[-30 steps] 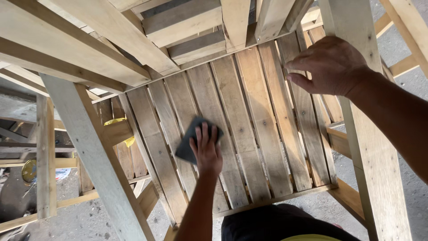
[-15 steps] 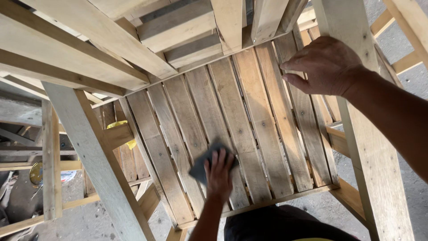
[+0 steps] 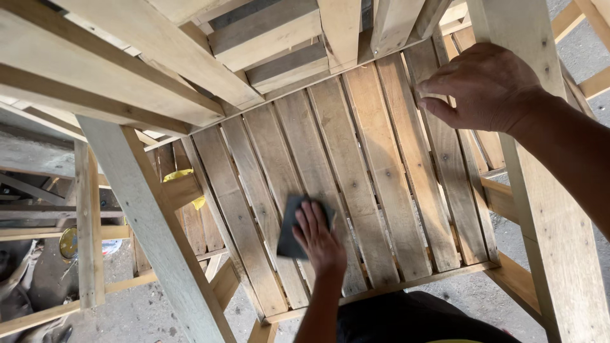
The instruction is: The person sands a wooden chair/bench frame by hand using a sanding block, working over the backrest slats, armrests, and seat slats, steadying the furniture with the other hand and repositioning around it to sand different surfaces.
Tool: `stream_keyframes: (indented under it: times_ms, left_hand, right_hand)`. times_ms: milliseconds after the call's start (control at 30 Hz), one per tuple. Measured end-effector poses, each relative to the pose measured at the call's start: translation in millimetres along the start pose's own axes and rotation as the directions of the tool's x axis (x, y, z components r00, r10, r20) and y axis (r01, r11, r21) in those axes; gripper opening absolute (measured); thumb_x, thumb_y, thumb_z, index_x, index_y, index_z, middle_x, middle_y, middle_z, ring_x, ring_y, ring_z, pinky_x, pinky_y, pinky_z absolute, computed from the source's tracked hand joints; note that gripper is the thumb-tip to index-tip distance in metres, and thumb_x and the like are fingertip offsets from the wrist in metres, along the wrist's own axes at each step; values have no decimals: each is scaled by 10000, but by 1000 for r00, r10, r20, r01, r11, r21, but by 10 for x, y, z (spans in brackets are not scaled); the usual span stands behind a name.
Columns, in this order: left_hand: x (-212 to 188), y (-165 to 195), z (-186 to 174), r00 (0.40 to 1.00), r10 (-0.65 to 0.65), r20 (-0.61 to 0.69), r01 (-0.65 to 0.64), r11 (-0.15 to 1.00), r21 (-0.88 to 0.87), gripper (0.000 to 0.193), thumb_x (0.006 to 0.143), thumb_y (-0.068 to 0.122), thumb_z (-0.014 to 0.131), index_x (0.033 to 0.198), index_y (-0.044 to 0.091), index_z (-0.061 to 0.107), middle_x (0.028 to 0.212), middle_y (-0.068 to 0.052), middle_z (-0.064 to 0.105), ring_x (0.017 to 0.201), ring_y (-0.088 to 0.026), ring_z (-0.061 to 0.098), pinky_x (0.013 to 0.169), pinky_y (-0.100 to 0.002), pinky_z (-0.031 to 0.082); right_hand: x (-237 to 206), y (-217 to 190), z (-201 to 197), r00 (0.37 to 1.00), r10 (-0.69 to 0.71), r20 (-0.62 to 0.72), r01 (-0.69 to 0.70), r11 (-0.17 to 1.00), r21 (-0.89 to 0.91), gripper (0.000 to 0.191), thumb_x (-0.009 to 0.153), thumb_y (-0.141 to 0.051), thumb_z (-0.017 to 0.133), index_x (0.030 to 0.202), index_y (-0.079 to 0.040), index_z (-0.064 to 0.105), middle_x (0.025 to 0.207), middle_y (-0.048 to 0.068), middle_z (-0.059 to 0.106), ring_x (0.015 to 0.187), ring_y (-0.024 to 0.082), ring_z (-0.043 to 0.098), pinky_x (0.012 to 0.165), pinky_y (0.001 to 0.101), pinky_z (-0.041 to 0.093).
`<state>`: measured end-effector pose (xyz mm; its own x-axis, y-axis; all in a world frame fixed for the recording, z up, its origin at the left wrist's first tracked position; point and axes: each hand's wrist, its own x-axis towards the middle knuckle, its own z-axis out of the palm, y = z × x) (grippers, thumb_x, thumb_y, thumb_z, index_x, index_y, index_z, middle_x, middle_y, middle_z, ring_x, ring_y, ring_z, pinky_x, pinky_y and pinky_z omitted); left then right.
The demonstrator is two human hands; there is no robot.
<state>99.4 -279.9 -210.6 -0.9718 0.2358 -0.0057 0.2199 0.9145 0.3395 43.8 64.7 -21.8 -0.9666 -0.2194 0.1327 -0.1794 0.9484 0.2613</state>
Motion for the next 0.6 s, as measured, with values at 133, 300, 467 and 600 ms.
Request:
stream_keyframes:
  times_ms: [133, 300, 467, 600]
  left_hand:
    - [303, -43, 8, 988, -146, 52, 142, 988, 66, 678, 1072, 291, 404, 1651, 115, 98, 1720, -113, 28, 1570, -334, 4, 1251, -588, 28]
    - [1640, 19, -339, 992, -59, -115, 61, 998, 11, 580, 1062, 289, 402, 1615, 180, 264, 1723, -161, 37, 1589, -337, 55, 1254, -567, 78]
    - [1362, -115, -350, 992, 39, -120, -38, 999, 7, 530, 1081, 274, 432, 1597, 187, 347, 1715, -184, 70, 1576, -374, 124, 1242, -602, 139]
    - [503, -286, -160, 992, 105, -67, -105, 994, 16, 596, 1032, 272, 484, 1597, 151, 339, 1693, -200, 98, 1553, -403, 135, 1207, -627, 140]
  right_hand:
    - [-16, -3, 19, 995, 27, 91, -16, 993, -120, 305, 928, -526, 650, 1084, -305, 791, 954, -84, 796, 836, 127, 730, 925, 340, 562]
    - [-11, -31, -19, 999, 28, 24, -27, 997, -66, 302, 941, -515, 626, 1051, -290, 793, 1030, -111, 793, 940, 125, 725, 974, 333, 557]
    - [10, -45, -67, 995, 35, 92, -26, 994, -103, 339, 965, -539, 589, 1099, -289, 775, 1037, -109, 790, 940, 116, 728, 986, 327, 545]
    - [71, -72, -93, 936, 85, 341, -9, 976, -219, 367, 1022, -559, 507, 1180, -320, 737, 1046, -117, 784, 924, 102, 730, 1026, 329, 524]
